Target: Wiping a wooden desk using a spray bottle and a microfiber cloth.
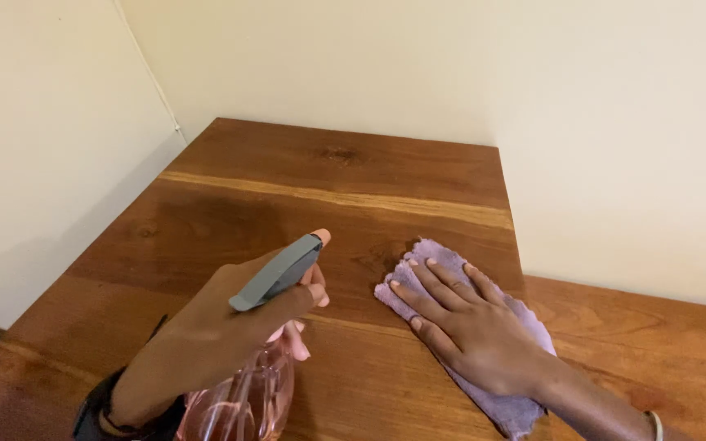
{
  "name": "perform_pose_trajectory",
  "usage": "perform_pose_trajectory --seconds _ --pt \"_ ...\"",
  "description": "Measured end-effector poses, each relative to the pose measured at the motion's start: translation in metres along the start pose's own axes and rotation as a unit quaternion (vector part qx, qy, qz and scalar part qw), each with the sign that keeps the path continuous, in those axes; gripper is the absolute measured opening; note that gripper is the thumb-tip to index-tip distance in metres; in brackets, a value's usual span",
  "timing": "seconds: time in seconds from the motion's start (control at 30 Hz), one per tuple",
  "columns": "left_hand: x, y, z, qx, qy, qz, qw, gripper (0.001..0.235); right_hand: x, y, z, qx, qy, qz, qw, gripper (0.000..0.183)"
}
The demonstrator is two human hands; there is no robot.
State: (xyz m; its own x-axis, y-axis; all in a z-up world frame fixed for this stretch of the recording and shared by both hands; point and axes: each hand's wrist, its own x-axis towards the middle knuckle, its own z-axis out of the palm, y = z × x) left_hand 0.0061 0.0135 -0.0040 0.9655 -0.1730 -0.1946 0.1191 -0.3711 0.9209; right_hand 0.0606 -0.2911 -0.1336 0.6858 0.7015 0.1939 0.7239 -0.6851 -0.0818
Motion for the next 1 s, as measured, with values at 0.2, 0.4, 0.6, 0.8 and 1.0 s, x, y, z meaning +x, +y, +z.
perform_pose_trajectory --seconds 0.2,0.4,0.6,0.8,1.0 --pt "-0.001 0.008 -0.008 0.054 0.093 -0.035 0.994 0.016 0.056 0.027 0.005 0.011 -0.091 0.038 0.995 0.066" --pt "0.006 0.016 -0.012 0.272 0.128 -0.119 0.946 0.019 0.123 0.050 0.024 -0.012 -0.095 0.125 0.988 0.069" --pt "0.008 -0.002 -0.020 0.187 0.145 -0.035 0.971 0.021 0.127 0.033 0.027 -0.029 -0.108 0.060 0.992 0.070" --pt "0.007 0.001 -0.022 0.199 0.148 -0.047 0.968 0.020 0.083 -0.020 0.010 0.062 -0.146 -0.023 0.987 0.063" --pt "0.007 -0.011 -0.026 0.168 0.140 0.013 0.976 0.018 0.084 -0.015 0.015 0.035 -0.146 -0.023 0.988 0.064"
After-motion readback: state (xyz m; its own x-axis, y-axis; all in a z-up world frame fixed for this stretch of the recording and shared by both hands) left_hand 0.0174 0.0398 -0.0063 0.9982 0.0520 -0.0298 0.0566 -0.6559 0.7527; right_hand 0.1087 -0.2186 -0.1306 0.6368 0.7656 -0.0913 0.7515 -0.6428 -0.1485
